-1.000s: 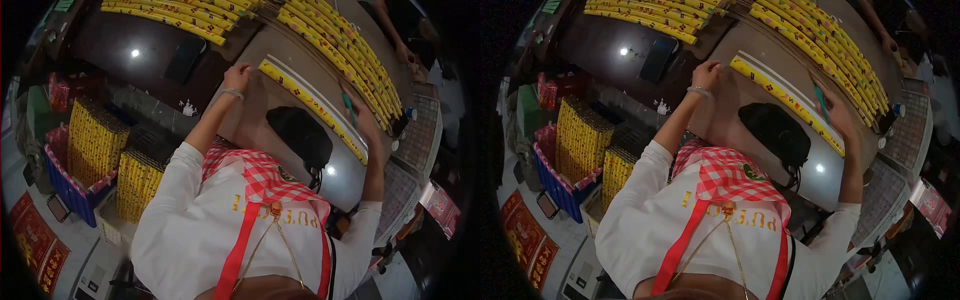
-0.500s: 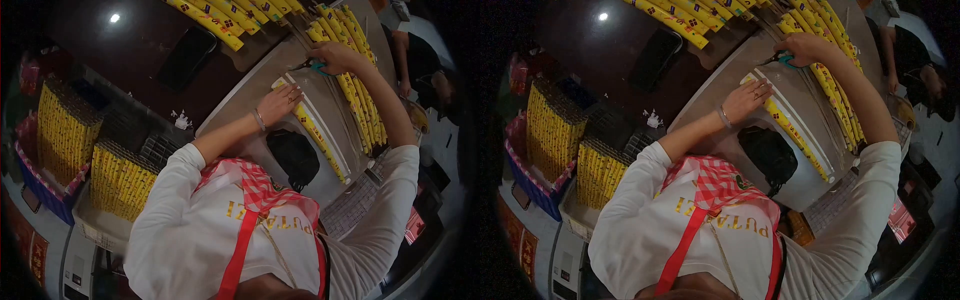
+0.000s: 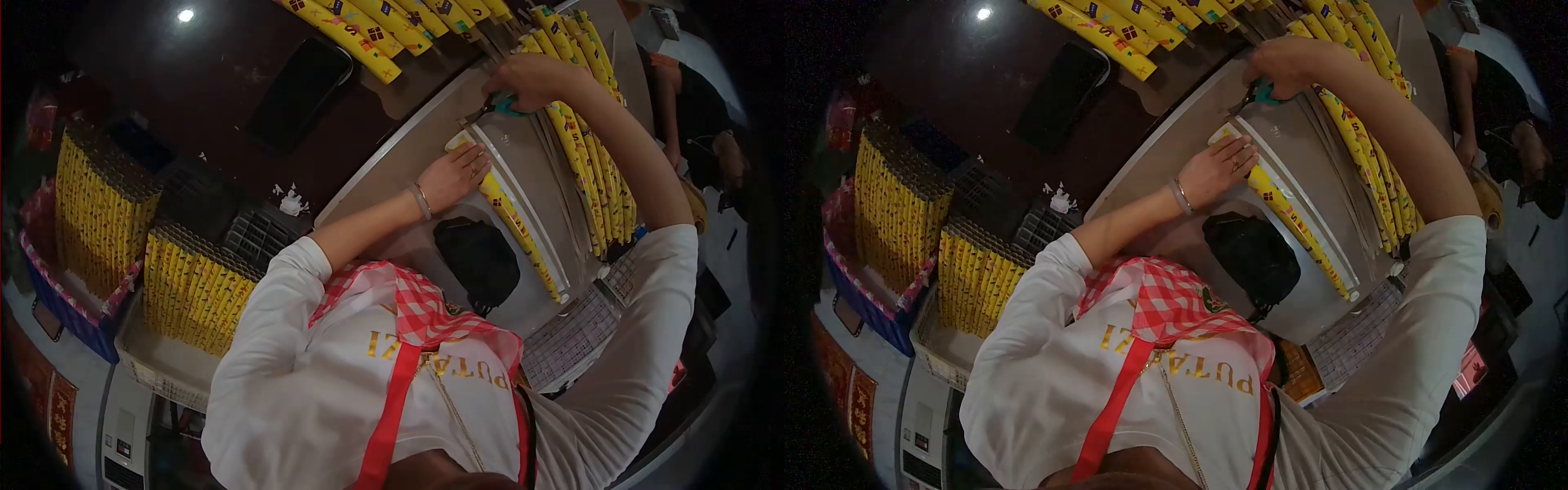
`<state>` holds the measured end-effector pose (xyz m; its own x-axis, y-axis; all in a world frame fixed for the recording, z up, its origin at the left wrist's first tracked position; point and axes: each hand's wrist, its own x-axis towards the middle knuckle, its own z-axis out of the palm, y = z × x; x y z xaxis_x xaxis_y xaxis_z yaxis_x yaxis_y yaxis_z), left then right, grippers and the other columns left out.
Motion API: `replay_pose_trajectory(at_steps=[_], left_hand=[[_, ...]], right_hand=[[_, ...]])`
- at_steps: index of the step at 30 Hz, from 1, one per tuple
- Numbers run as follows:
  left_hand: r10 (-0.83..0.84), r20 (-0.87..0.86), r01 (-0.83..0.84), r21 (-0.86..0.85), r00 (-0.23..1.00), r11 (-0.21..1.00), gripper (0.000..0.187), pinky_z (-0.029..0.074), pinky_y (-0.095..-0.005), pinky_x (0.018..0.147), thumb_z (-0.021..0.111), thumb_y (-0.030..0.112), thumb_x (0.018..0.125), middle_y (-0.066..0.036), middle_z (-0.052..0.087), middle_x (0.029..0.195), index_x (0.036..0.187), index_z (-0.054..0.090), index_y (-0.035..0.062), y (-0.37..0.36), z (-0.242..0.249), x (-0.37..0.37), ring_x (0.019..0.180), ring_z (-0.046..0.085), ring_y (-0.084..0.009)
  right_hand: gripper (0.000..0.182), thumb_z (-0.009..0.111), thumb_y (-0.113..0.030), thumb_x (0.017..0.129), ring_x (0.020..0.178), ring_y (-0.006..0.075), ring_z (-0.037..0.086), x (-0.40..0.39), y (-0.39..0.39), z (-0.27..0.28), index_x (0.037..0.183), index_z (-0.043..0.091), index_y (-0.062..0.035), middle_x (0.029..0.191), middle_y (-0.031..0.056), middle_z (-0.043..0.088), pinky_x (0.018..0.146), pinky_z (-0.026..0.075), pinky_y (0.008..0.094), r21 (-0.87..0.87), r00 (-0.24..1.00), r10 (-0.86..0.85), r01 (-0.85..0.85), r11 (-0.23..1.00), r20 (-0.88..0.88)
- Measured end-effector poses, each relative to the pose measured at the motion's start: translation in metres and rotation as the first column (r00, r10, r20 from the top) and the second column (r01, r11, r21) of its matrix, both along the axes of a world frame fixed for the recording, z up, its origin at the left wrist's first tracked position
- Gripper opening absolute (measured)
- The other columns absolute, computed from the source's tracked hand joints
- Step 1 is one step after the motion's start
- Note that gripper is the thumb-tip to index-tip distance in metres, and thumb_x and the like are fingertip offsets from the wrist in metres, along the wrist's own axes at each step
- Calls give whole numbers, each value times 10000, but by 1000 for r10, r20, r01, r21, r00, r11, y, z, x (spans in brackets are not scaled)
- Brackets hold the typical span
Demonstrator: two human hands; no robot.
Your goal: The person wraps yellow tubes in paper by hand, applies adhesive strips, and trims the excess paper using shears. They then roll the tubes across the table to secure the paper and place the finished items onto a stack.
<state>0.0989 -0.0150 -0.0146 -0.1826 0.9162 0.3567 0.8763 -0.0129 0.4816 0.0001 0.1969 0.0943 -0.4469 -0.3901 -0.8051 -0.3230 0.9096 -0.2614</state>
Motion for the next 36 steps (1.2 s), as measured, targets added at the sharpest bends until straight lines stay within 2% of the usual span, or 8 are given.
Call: replay_pose_trajectory(at_steps=[19,24,28,30,31,33,34,36], left_hand=[[-2,54,2,-15,999,1000,417,306,-348,1002,468,123,705,-91,494,1174,1107,502,18,2,-1,2,1150,432,-240],[6,62,-6,4,998,1000,408,315,-347,996,469,120,706,-90,501,1162,1101,501,22,2,2,0,1148,433,-238],[-13,67,13,3,998,1000,393,324,-347,988,467,114,713,-94,504,1155,1094,502,25,4,0,0,1140,438,-238],[3,97,-3,7,995,1000,385,328,-357,983,465,109,722,-99,502,1152,1097,493,25,3,0,0,1134,440,-246],[-7,86,6,11,996,1000,385,328,-357,983,465,109,722,-99,502,1152,1097,493,25,3,-1,0,1134,440,-246],[-1,97,0,17,995,1000,375,325,-369,979,465,107,730,-104,499,1145,1096,488,27,4,-3,1,1136,433,-254],[-21,84,19,26,996,999,375,325,-369,979,465,107,730,-104,499,1145,1096,488,27,4,1,1,1136,433,-254],[-26,128,27,-6,991,1000,369,319,-379,979,470,112,733,-107,497,1140,1092,484,29,2,10,-2,1140,423,-263]], right_hand=[[419,535,-5,565,788,317,566,-15,9,-26,946,643,-141,814,132,604,679,461,370,-77,998,-31,36,996,57],[444,531,29,554,808,314,570,-19,0,-20,940,655,-153,850,127,616,682,467,360,45,999,18,-20,999,33],[440,540,31,565,811,313,569,-16,2,-15,958,644,-140,848,120,611,688,463,368,34,999,37,-37,999,2],[409,570,15,615,837,308,562,-12,6,-13,997,613,-127,872,108,589,701,452,379,-96,990,69,-81,992,-121],[409,570,15,615,837,308,562,-9,7,-10,997,613,-127,872,108,589,701,452,379,-90,989,61,-73,993,-132],[388,589,-19,678,853,296,550,2,8,-4,1049,566,-130,909,92,550,707,437,386,-221,889,-142,48,974,-435],[388,589,-19,678,853,296,550,8,7,4,1049,566,-130,909,92,550,707,437,386,-212,881,-154,63,975,-448],[385,594,-48,714,872,285,536,27,-4,26,1083,540,-141,938,77,527,717,427,386,-293,709,-331,182,939,-622]])
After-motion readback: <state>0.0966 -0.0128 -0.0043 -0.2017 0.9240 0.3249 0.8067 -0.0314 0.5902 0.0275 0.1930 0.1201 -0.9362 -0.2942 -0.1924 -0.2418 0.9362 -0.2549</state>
